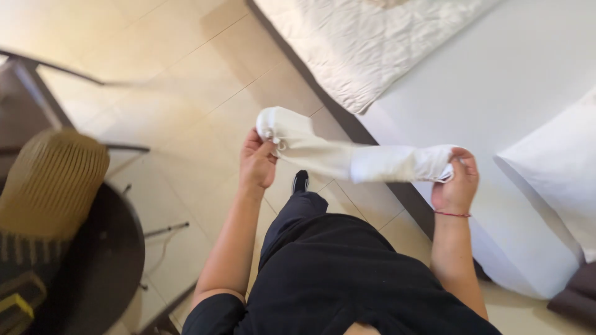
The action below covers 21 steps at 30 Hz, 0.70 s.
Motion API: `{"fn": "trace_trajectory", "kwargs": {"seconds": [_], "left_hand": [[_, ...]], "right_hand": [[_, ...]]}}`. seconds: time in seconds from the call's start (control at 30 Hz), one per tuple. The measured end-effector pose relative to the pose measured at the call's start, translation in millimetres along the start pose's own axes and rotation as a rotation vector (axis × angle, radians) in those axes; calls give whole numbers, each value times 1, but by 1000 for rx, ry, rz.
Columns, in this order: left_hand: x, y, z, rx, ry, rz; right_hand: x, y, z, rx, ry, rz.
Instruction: Replacing pillowcases on pillows and bolsters and arranging them on a hotel bed.
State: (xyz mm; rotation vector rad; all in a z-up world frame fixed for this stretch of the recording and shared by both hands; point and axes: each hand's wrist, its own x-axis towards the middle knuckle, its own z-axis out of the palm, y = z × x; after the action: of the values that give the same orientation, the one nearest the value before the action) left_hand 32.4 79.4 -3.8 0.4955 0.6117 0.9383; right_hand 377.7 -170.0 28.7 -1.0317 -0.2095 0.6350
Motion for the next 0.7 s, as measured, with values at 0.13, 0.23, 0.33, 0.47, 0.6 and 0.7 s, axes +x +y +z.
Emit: {"fn": "trace_trajectory", "kwargs": {"seconds": [0.13,0.23,0.33,0.47,0.6,0.7], "left_hand": [[86,18,50,40,-93,-23],[145,34,100,103,-75,-125],[195,33,146,138,-162,-194],[247,9,200,86,-455,-247],[280,-37,249,96,-586,-392],[286,-57,288,157,-583,-409]], "right_hand": [[39,-12,-17,-20,132,-143],[62,-13,-21,-30,259,-113],[75,1,-53,-93,307,-79],[66,-15,-24,-461,311,135],[77,-13,7,-731,338,193],[84,2,-24,-858,410,266]]}}
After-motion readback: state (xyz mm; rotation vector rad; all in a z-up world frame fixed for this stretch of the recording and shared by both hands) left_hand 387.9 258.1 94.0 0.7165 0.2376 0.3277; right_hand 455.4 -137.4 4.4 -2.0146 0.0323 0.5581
